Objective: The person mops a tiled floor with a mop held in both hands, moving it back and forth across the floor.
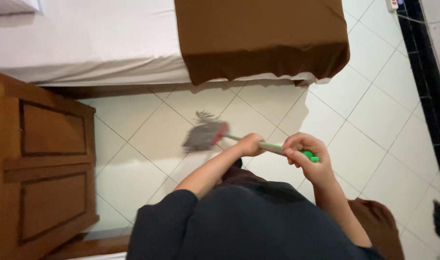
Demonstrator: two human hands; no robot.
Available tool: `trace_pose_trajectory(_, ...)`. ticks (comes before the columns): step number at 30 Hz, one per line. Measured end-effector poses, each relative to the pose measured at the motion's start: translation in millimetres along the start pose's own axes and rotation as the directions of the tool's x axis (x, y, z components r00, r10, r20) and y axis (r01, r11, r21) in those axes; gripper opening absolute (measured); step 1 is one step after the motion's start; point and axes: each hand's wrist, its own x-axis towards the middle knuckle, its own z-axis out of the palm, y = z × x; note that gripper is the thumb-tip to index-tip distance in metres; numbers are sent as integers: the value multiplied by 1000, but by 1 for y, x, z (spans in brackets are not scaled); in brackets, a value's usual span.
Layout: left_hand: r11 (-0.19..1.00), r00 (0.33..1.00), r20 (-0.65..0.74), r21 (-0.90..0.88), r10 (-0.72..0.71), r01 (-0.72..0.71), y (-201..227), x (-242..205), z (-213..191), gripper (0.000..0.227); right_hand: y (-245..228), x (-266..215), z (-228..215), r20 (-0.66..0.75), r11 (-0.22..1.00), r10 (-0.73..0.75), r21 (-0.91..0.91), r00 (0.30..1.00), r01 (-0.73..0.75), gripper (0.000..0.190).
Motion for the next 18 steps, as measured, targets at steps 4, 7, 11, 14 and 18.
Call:
trace_pose_trajectory(4,996,996,69,-71,59,-54,6,-12,-4,16,6,-6,58,-202,996,-80,9,976,84,12)
trace_pose_trajectory(7,976,994,35,-198,103,-94,12,-55,-26,12,0,-5,97,-129,964,-251,-120,959,237,17)
trace_pose_trajectory(11,988,994,-84,-131,66,-77,-20,-120,-37,13,-17,-2,142,119,920,-389,114,914,376,40)
trace_pose_trajectory(14,997,972,-233,-73,-18,1,-36,-186,-38,14,-21,-7,171,235,918,-363,254,902,304,51)
trace_pose_trajectory(18,968,901,-367,2,-232,250,-45,-282,-51,7,21,-11,213,403,919,-266,381,876,103,52)
